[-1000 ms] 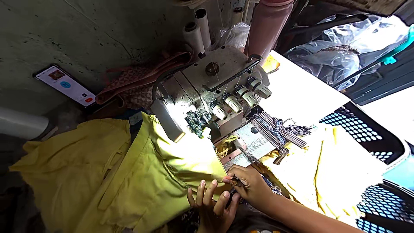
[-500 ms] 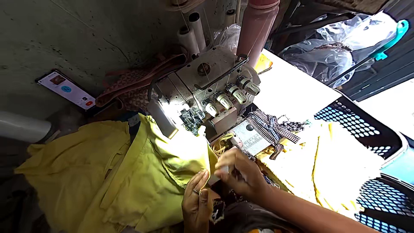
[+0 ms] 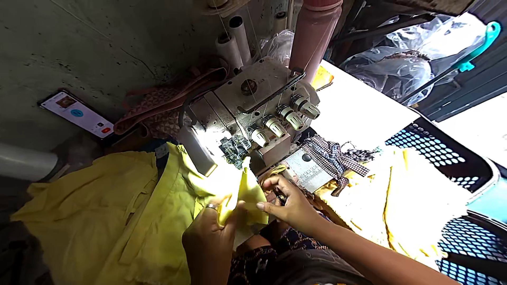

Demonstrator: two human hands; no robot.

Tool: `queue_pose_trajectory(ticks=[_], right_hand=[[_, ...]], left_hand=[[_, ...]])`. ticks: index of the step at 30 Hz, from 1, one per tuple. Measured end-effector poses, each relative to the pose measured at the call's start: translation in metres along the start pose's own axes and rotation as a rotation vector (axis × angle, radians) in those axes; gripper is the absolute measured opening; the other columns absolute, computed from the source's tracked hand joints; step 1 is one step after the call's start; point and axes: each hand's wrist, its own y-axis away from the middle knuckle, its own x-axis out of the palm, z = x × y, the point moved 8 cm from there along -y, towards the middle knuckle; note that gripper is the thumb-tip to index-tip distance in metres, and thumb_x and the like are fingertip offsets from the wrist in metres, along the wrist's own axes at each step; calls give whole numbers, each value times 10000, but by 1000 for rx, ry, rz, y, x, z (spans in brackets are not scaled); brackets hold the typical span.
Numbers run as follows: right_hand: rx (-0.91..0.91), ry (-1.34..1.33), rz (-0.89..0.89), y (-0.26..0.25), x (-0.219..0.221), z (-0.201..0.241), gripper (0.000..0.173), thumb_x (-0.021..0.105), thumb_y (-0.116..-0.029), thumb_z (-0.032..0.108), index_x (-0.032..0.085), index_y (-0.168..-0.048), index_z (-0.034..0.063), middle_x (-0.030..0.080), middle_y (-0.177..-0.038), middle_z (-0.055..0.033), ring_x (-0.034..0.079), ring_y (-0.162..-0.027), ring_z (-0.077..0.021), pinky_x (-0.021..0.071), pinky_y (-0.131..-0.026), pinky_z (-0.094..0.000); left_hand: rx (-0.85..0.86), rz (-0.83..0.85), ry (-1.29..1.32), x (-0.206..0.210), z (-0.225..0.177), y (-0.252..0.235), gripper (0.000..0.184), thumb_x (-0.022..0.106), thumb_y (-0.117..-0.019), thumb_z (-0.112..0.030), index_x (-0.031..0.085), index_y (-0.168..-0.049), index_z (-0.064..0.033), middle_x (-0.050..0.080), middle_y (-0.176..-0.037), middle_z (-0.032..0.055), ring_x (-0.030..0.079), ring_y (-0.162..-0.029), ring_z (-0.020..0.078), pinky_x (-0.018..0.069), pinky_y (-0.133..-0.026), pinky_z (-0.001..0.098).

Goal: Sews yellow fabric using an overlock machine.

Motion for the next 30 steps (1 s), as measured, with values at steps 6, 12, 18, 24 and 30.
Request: queue_pose_trajectory(ticks=[6, 12, 18, 24, 30], right_hand=[[-121, -5, 29, 19, 7, 3, 170, 643, -958, 184, 696, -863, 53, 596, -685, 81, 494, -571, 94, 420, -538, -96], [-184, -28, 3, 20, 2, 5, 141, 662, -956, 165, 735, -921, 50, 674, -750, 78, 547, -605, 117, 458, -558, -64], [-241, 19, -19, 1, 1, 12, 181, 671, -961, 199, 736, -916, 37, 682, -780, 62, 562, -697, 117, 457, -643, -66], [-191, -22, 9, -9, 6, 12, 211, 644, -990, 217, 713, -876, 54, 625, -706, 91, 529, -631, 116, 435, -589, -75], [-94, -122, 38, -3, 6, -3, 184, 677, -961, 212, 710, -856, 65, 585, -801, 90, 504, -624, 105, 434, -557, -61]], left_hand=[[239, 70, -108, 30, -42, 17, 193, 637, -902, -137, 817, -968, -147, 782, -1060, 80, 746, -716, 183, 547, -519, 307], [282, 94, -218, 37, -46, 14, 200, 624, -888, -126, 815, -941, -151, 780, -954, 49, 707, -641, 152, 496, -470, 273], [292, 75, -356, 39, -50, -3, 208, 622, -897, -135, 818, -966, -135, 752, -857, 65, 639, -541, 182, 431, -418, 305], [295, 49, -356, 47, -45, -21, 217, 615, -905, -129, 819, -980, -114, 746, -858, 67, 651, -591, 189, 433, -449, 319], [-111, 115, 220, 22, 25, -6, 289, 567, -794, -94, 700, -1027, 12, 724, -959, 48, 671, -921, 15, 537, -821, 191]])
